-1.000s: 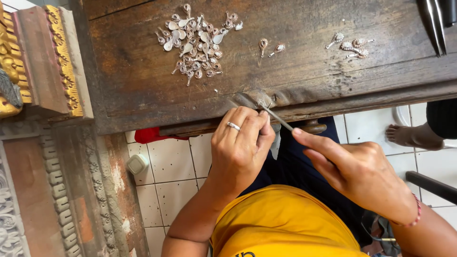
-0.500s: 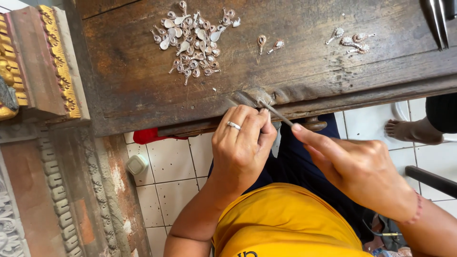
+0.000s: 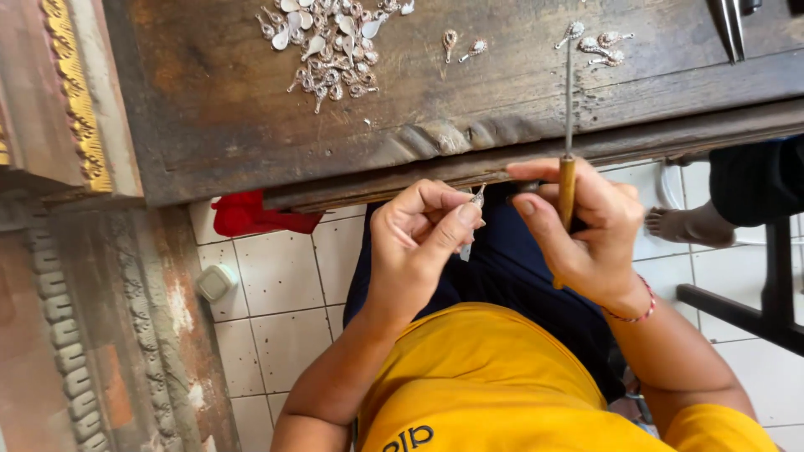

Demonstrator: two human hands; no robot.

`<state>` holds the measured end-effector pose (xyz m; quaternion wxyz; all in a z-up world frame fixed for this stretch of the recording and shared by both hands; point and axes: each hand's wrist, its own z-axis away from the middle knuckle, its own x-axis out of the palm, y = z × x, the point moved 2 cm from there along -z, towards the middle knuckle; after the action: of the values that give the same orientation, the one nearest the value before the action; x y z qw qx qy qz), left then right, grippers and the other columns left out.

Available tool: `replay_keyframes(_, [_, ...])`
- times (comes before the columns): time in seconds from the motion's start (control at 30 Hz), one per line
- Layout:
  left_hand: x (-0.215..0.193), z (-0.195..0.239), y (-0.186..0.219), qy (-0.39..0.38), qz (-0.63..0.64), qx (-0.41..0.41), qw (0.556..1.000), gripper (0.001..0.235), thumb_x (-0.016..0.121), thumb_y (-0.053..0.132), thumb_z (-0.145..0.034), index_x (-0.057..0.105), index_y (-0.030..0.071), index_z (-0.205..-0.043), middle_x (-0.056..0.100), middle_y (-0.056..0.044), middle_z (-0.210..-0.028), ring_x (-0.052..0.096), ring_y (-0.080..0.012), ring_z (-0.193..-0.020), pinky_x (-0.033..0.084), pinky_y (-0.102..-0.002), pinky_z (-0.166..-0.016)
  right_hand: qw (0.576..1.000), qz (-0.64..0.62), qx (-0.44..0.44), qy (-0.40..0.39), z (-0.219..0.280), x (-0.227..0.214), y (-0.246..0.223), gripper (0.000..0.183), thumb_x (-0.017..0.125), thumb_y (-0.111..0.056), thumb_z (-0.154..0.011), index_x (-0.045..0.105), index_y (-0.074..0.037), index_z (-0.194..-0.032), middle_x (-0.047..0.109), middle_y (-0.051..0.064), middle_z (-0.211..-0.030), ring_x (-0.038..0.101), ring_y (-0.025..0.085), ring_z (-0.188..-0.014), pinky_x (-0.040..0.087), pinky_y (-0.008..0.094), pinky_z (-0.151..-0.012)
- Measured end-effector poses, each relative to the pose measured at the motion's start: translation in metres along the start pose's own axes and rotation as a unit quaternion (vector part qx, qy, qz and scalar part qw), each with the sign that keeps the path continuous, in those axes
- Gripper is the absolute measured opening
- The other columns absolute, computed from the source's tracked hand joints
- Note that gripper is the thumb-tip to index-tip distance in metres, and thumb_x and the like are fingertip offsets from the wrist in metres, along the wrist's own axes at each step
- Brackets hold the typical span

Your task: The person uses a small hammer and a metal file to shape and smooth small silver-colored metal pieces on a wooden workbench. They repeatedly pick up individual pieces, file their edges, and tap them with the hammer, then place them back on the table.

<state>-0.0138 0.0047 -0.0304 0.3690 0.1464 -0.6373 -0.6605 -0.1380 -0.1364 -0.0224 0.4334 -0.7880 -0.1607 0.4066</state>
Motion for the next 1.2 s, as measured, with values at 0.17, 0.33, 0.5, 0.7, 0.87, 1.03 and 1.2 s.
replay_keyframes(0.17, [-0.004, 0.0, -0.025, -0.052, 0.223, -0.105, 0.968, 0.01, 0.071, 0.013, -0.095, 0.068, 0.004, -0.098, 0.071, -0.01, -0.083, 0.06, -0.0105, -0.066, 0.044, -0.019, -0.056, 0.998, -0.054, 0.022, -0.015, 0.001, 0.011, -0.005, 0.016, 0.066, -0.009, -0.103, 0.071, -0.001, -0.115, 0.06, -0.002, -0.068, 0.044, 0.003, -0.057, 0.041, 0.02, -0.062])
replay_keyframes(0.33, [-0.001, 0.001, -0.029, -0.11, 0.297, -0.166, 0.934, 0.009, 0.069, 0.013, -0.095, 0.065, 0.005, -0.096, 0.069, -0.009, -0.081, 0.059, -0.012, -0.066, 0.041, -0.02, -0.057, 0.997, -0.063, 0.021, -0.029, 0.001, 0.016, -0.005, 0.017, 0.065, -0.01, -0.103, 0.071, 0.0, -0.115, 0.063, -0.001, -0.071, 0.038, 0.004, -0.054, 0.03, 0.021, -0.054])
replay_keyframes(0.5, [-0.001, 0.006, -0.028, -0.1, 0.216, -0.138, 0.961, 0.02, 0.064, 0.019, -0.1, 0.068, 0.003, -0.111, 0.073, -0.009, -0.09, 0.066, -0.011, -0.074, 0.048, -0.02, -0.061, 0.997, -0.058, 0.016, -0.042, 0.0, 0.014, -0.006, 0.015, 0.061, -0.015, -0.103, 0.068, -0.001, -0.101, 0.068, 0.003, -0.08, 0.052, 0.009, -0.061, 0.04, 0.023, -0.059])
replay_keyframes(0.7, [0.008, 0.015, 0.007, 0.031, -0.064, 0.076, 0.995, 0.02, 0.074, 0.01, -0.092, 0.065, 0.005, -0.109, 0.072, -0.007, -0.098, 0.07, -0.0094, -0.089, 0.059, -0.021, -0.083, 0.998, -0.057, 0.019, -0.033, -0.002, 0.018, -0.007, 0.012, 0.062, -0.011, -0.104, 0.066, -0.001, -0.099, 0.071, 0.006, -0.09, 0.064, 0.013, -0.075, 0.049, 0.026, -0.072])
replay_keyframes(0.87, [0.011, 0.007, 0.015, 0.076, -0.144, 0.199, 0.966, 0.005, 0.069, 0.004, -0.097, 0.066, 0.003, -0.099, 0.069, -0.009, -0.094, 0.07, -0.0141, -0.082, 0.06, -0.023, -0.076, 0.999, -0.035, 0.021, -0.027, -0.002, 0.017, -0.012, 0.016, 0.063, -0.015, -0.104, 0.067, -0.003, -0.114, 0.065, 0.002, -0.082, 0.057, 0.01, -0.067, 0.044, 0.023, -0.067])
replay_keyframes(1.03, [0.004, -0.007, 0.019, 0.147, -0.234, 0.237, 0.931, 0.006, 0.07, 0.007, -0.096, 0.068, 0.003, -0.101, 0.072, -0.009, -0.095, 0.073, -0.0145, -0.083, 0.064, -0.025, -0.076, 0.999, -0.033, -0.001, -0.013, 0.014, 0.015, -0.006, 0.059, 0.064, -0.012, -0.102, 0.037, 0.006, -0.152, 0.051, 0.015, -0.135, 0.045, 0.01, -0.048, 0.029, 0.025, -0.05])
replay_keyframes(1.2, [0.007, -0.014, 0.018, 0.173, -0.346, 0.34, 0.857, 0.007, 0.072, -0.001, -0.096, 0.068, 0.002, -0.1, 0.072, -0.009, -0.091, 0.07, -0.0196, -0.078, 0.061, -0.029, -0.071, 0.989, 0.101, -0.089, -0.06, 0.033, 0.006, 0.012, 0.043, 0.06, -0.01, -0.106, 0.049, 0.005, -0.144, 0.067, 0.017, -0.139, 0.077, 0.016, -0.079, 0.05, 0.029, -0.059])
